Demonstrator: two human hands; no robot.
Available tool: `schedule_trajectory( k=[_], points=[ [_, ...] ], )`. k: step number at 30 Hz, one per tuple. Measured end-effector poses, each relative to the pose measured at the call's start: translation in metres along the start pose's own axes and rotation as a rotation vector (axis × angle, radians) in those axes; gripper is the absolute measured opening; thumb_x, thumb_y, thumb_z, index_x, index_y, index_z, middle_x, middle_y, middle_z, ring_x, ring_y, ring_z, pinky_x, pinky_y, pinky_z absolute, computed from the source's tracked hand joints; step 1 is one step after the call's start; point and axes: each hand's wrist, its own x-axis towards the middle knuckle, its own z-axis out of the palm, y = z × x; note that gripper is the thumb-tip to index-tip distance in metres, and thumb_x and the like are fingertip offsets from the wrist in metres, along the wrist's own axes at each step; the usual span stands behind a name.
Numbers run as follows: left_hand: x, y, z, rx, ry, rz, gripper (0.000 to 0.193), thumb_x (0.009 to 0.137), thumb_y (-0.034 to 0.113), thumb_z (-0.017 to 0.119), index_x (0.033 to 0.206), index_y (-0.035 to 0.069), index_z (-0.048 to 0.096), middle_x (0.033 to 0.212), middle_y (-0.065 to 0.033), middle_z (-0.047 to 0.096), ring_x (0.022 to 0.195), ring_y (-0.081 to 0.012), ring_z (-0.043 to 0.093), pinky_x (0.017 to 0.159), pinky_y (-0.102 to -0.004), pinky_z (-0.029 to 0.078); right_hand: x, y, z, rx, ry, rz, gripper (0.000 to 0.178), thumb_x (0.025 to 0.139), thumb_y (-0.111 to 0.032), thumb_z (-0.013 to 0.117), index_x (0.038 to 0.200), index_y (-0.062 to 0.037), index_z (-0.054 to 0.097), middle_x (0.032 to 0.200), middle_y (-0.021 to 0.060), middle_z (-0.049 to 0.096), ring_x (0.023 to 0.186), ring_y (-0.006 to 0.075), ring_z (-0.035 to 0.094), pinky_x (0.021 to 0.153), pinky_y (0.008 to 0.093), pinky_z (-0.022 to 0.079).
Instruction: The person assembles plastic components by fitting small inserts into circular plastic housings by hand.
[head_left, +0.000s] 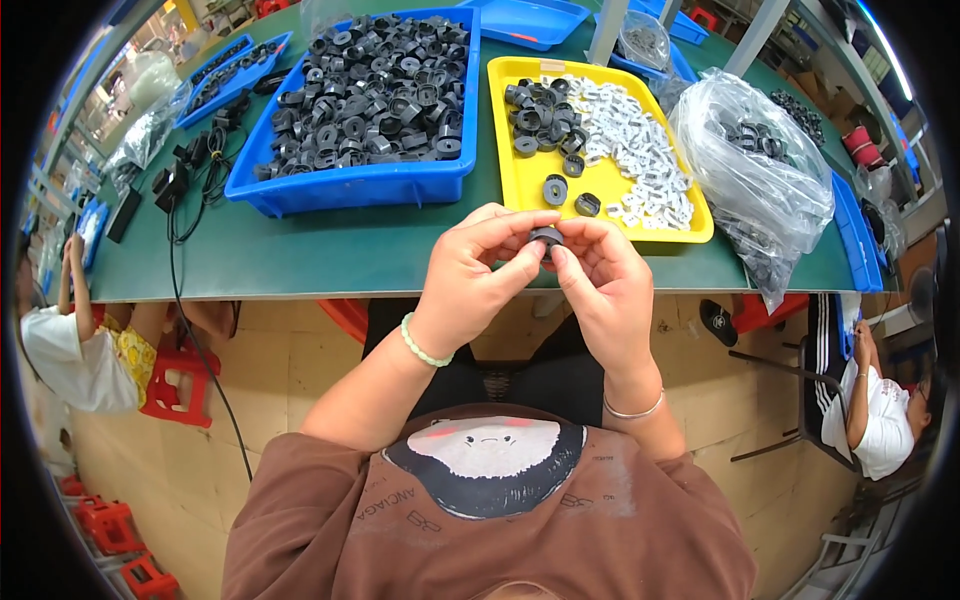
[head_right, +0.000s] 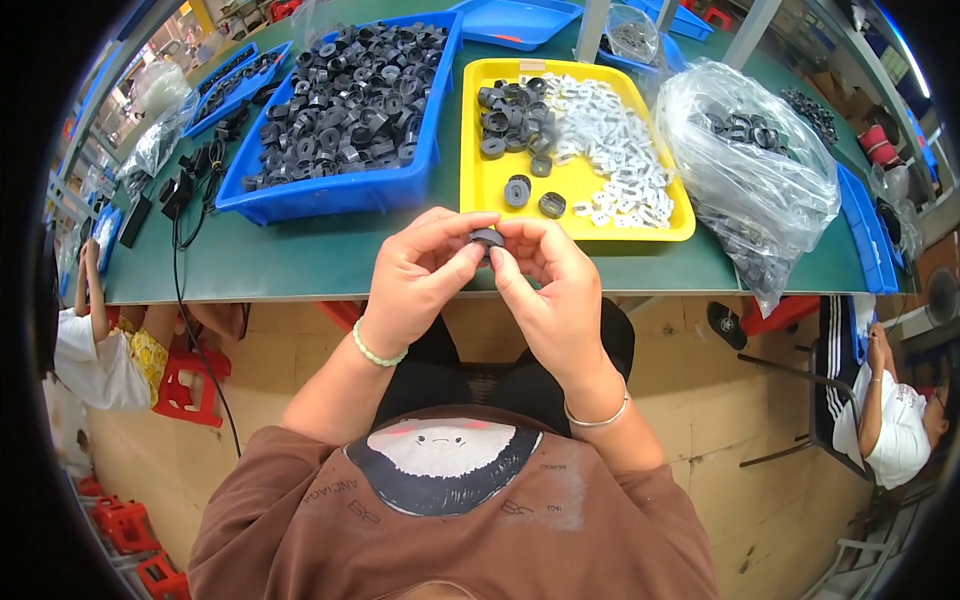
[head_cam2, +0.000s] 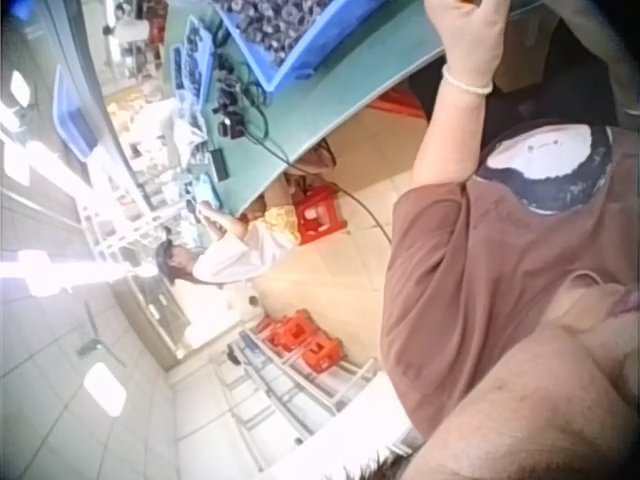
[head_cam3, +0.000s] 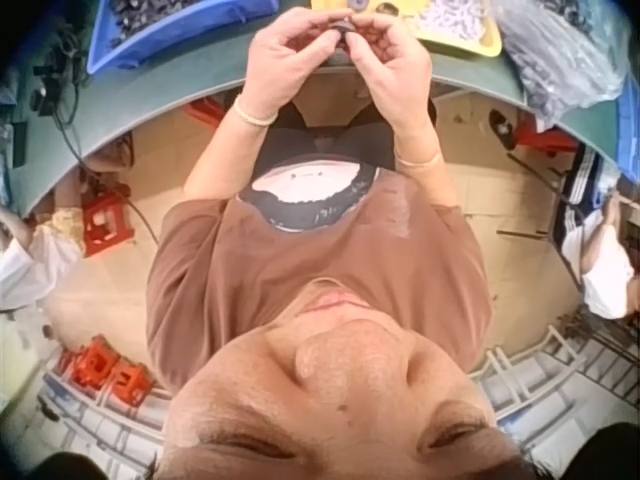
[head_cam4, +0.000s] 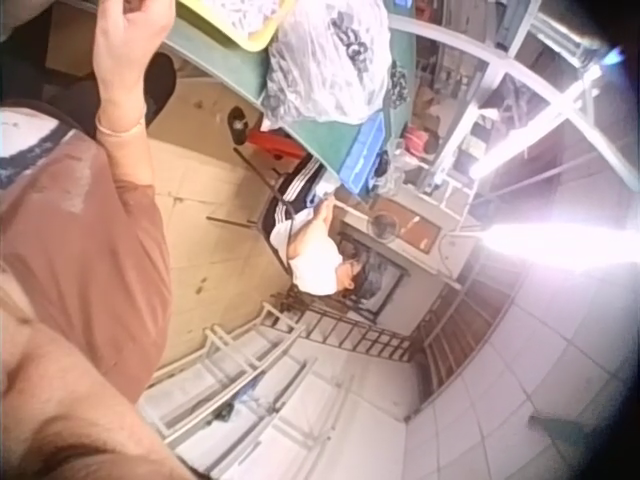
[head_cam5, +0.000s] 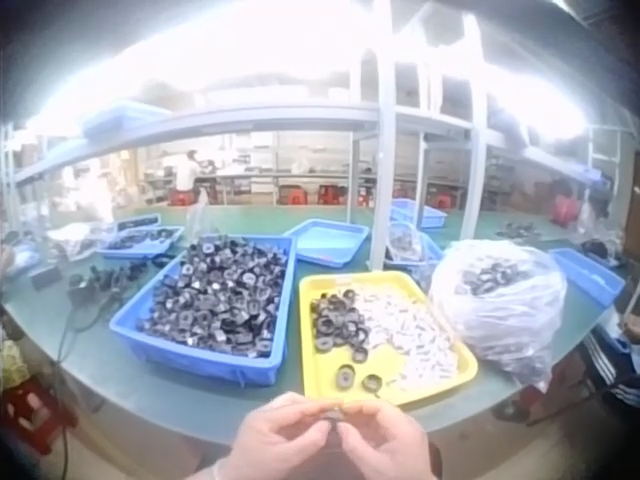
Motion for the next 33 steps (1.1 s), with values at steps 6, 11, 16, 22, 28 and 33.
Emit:
schedule_trajectory(
  k=[6,11,16,22,28,33],
  points=[
    [0.001,0.001,0.007,0.281,0.005,0.104,0.027,0.086,0.000,0.064,0.112,0.001,0.068,0.091,-0.0075,0.061,0.078,-0.0111,0.063,0.072,-0.0222,0.051,0.002,0.002,-0.008,-0.049,0.008,0.080,0.017,0.086,0.004,0.063,0.103,0.0045,0.059,0.093,0.0065,0.066,0.081,0.0093,0.064,0.073,0.0243,0.054],
    [0.020,0.011,-0.006,0.585,-0.098,0.356,0.030,0.088,0.001,0.061,0.118,0.000,0.063,0.106,-0.0141,0.064,0.095,-0.0245,0.063,0.083,-0.0314,0.050,0.033,-0.018,-0.054,-0.573,0.337,-0.347,0.016,0.085,0.001,0.064,0.101,-0.0015,0.066,0.089,0.0058,0.067,0.077,0.0119,0.064,0.074,0.0247,0.052],
    [0.049,0.005,-0.002,0.815,-0.214,0.361,0.033,0.087,0.008,0.062,0.119,0.002,0.061,0.116,-0.0179,0.061,0.106,-0.0352,0.059,0.091,-0.0389,0.048,0.108,-0.064,-0.163,-1.145,0.673,-0.554,0.017,0.087,-0.002,0.063,0.104,-0.0008,0.066,0.094,0.0089,0.067,0.079,0.0185,0.063,0.074,0.0298,0.051],
    [0.077,-0.004,0.007,1.128,-0.329,0.292,0.032,0.085,0.015,0.065,0.114,0.003,0.064,0.114,-0.0140,0.062,0.103,-0.0324,0.061,0.089,-0.0398,0.050,0.092,-0.051,-0.122,-1.037,0.083,-0.317,0.021,0.084,-0.005,0.066,0.105,0.0001,0.066,0.097,0.0127,0.068,0.084,0.0243,0.065,0.078,0.0349,0.051],
    [0.092,-0.012,0.005,1.173,-0.454,0.182,0.030,0.080,0.011,0.067,0.110,0.005,0.067,0.105,-0.0120,0.064,0.095,-0.0314,0.063,0.084,-0.0399,0.052,0.083,-0.014,-0.095,-1.055,-0.338,-0.088,0.020,0.078,-0.007,0.069,0.096,-0.0006,0.070,0.094,0.0153,0.066,0.090,0.0312,0.064,0.080,0.0382,0.050],
    [0.093,-0.021,0.004,1.085,-0.330,0.235,0.027,0.079,0.009,0.068,0.106,0.006,0.066,0.101,-0.0126,0.063,0.090,-0.0280,0.065,0.081,-0.0353,0.053,0.090,-0.017,-0.092,-1.126,-0.437,0.027,0.014,0.075,-0.007,0.071,0.087,0.0007,0.068,0.092,0.0161,0.064,0.086,0.0305,0.063,0.079,0.0387,0.050]
  ],
)
